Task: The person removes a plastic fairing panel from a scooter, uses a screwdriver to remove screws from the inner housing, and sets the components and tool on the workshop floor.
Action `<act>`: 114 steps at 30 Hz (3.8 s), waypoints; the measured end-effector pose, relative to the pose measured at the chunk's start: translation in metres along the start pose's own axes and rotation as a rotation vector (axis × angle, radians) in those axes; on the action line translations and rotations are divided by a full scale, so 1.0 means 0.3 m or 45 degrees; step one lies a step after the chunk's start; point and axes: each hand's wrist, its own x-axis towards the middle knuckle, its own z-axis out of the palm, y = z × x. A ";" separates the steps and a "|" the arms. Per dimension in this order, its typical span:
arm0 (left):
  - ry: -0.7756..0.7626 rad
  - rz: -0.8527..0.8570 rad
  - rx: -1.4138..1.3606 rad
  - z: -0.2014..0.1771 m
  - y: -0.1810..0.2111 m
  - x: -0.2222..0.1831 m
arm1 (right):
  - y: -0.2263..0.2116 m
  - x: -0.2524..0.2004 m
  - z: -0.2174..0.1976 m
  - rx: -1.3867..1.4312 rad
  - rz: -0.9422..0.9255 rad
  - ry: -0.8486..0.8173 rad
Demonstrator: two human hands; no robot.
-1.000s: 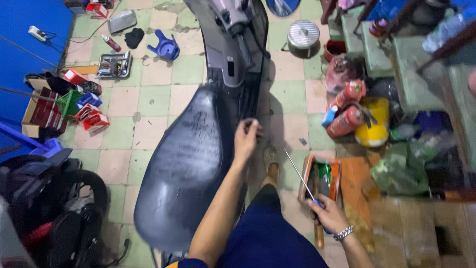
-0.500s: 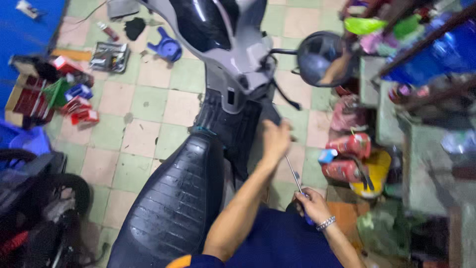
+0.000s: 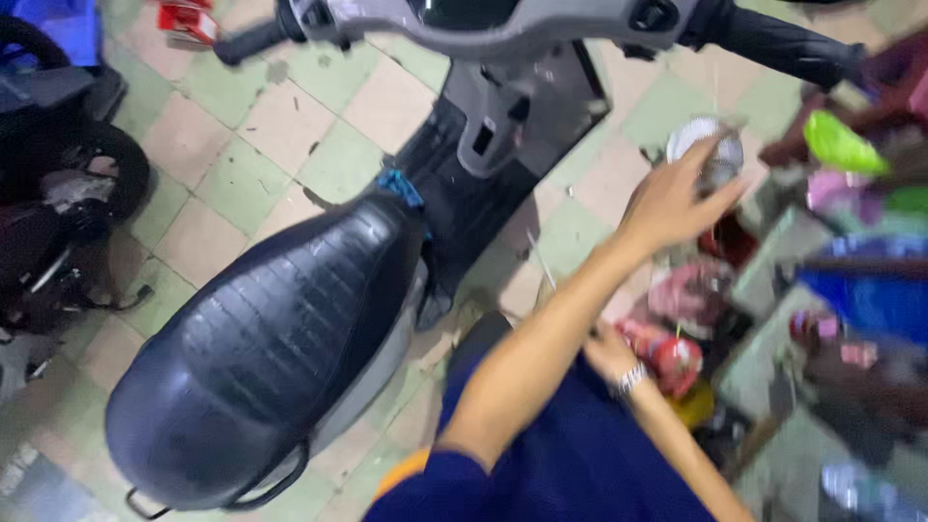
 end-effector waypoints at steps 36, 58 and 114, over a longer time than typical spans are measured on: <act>0.649 -0.211 0.613 -0.170 -2.067 -0.369 | 1.265 0.681 0.388 0.401 0.470 0.077; 0.547 -0.350 0.585 -0.242 -2.049 -0.442 | 1.237 0.634 0.495 0.357 0.524 0.168; 0.167 -0.706 -0.901 -0.292 -2.045 -0.520 | 1.302 0.672 0.469 1.163 0.597 -0.363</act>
